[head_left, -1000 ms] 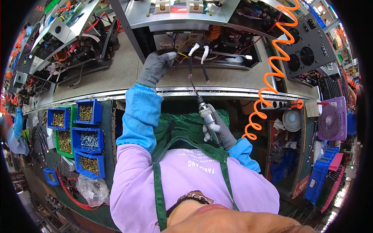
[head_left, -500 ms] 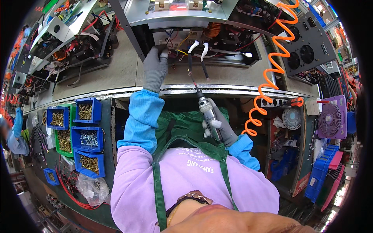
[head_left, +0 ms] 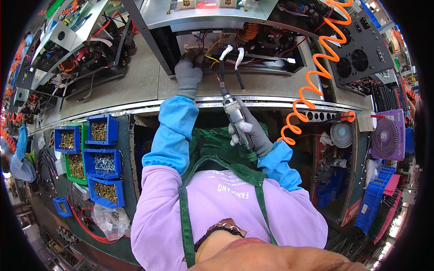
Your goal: Assemble electronic components and wiring inside an industrial chassis on a production line.
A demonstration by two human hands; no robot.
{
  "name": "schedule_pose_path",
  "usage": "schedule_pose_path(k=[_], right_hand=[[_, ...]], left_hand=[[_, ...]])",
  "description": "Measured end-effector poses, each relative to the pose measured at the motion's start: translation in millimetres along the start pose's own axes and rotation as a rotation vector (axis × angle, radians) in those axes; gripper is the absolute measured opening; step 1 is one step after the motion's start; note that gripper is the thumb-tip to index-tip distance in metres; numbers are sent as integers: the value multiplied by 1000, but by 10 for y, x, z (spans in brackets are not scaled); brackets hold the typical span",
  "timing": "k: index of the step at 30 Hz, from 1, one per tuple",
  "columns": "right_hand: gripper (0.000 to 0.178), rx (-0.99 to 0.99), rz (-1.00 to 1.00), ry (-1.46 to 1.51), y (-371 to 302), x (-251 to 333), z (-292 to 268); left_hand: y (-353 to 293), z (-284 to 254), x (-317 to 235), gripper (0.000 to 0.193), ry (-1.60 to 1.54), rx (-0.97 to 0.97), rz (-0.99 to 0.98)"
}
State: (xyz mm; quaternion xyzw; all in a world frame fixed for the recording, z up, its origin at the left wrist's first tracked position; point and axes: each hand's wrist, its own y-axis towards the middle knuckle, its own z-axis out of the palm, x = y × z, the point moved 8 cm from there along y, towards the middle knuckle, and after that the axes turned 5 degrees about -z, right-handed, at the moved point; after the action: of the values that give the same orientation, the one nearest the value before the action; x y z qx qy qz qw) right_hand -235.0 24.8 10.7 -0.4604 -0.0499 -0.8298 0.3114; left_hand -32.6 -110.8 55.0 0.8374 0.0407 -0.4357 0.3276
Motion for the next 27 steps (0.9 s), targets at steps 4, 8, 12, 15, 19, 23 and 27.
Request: schedule_pose_path(k=[4, 8, 12, 15, 19, 23, 27], right_hand=[[92, -13, 6, -6, 12, -6, 12], [92, 2, -2, -11, 16, -11, 1], [91, -11, -16, 4, 15, 3, -16], [91, -19, -3, 9, -4, -11, -27], [92, -15, 15, 13, -30, -52, -35], [92, 4, 23, 35, -53, -67, 17], [92, 0, 33, -10, -55, -96, 56]], left_hand=[[-50, -1, 28, 18, -65, -94, 16], [-56, 74, 75, 20, 30, -75, 24], [-76, 107, 90, 33, 33, -53, 13], [-60, 68, 71, 29, 41, -46, 49], [-55, 28, 43, 21, 14, -59, 121], [-49, 23, 26, 18, -20, -51, 67], [-48, 10, 29, 17, -7, -60, 71]])
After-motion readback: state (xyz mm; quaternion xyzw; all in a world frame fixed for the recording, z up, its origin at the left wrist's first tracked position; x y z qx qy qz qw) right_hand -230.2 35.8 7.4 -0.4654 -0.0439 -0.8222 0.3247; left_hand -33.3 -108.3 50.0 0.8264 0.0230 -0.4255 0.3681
